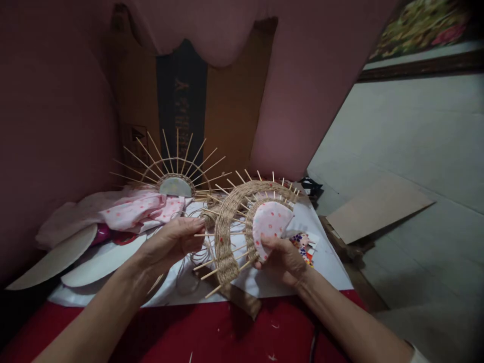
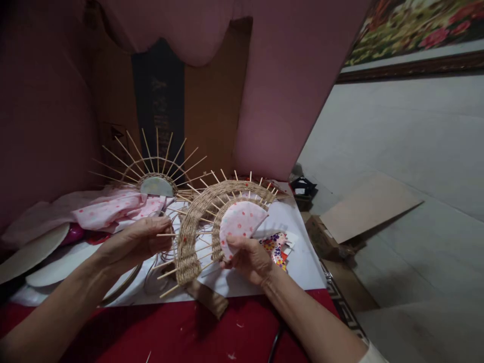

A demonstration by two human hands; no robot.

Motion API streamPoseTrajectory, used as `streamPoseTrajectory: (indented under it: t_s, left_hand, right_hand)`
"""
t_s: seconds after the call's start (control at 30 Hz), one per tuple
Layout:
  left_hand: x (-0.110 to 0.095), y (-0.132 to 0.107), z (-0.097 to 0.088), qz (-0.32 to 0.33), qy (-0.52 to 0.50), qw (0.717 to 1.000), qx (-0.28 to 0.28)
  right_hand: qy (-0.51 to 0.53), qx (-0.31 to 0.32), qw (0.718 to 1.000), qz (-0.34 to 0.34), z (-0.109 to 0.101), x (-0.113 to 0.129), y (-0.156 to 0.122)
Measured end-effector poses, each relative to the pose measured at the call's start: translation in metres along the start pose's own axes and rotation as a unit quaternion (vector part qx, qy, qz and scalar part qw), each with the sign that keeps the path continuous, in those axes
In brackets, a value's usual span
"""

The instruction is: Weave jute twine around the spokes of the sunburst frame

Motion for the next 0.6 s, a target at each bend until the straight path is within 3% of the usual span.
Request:
streamPoseTrajectory:
  t_s: [0.1, 0.23, 0.37, 0.43, 0.6]
  left_hand:
    - [0.003, -0.001, -0.003, -0.025, 0.023, 0.999, 0.010]
    - [-0.014, -0.003, -0.016, 0.032, 0.195, 0.979, -0.048]
    - [-0.022, -0.003, -0.001, 0.074, 0.315, 0.946, -0.018]
    - [-0.030, -0.006, 0.011, 0.126, 0.404, 0.906, 0.000]
    - [-0.056, -0.021, 0.037, 0.316, 0.587, 0.745, -0.025]
  right_hand:
    - [-0.020, -0.018, 1.000, 0.002, -0.003, 0.002, 0.001]
    - [-0.036, -0.023, 0.999, 0.005, 0.000, 0.004, 0.001]
    - [-0.047, -0.032, 0.998, 0.018, 0.000, 0.003, 0.001]
    - [-0.056, -0.031, 0.998, 0.028, 0.000, 0.000, 0.001]
    - [-0.079, -0.002, 0.996, 0.052, 0.004, -0.003, 0.001]
Point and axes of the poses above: each hand's wrist, its own y-axis towards the middle knuckle, its own z-axis out of the palm, x = y × z, the point moved 10 cm from there along y, towards the middle knuckle, and after that the axes turned 5 degrees about x, right-handed, at the moved point
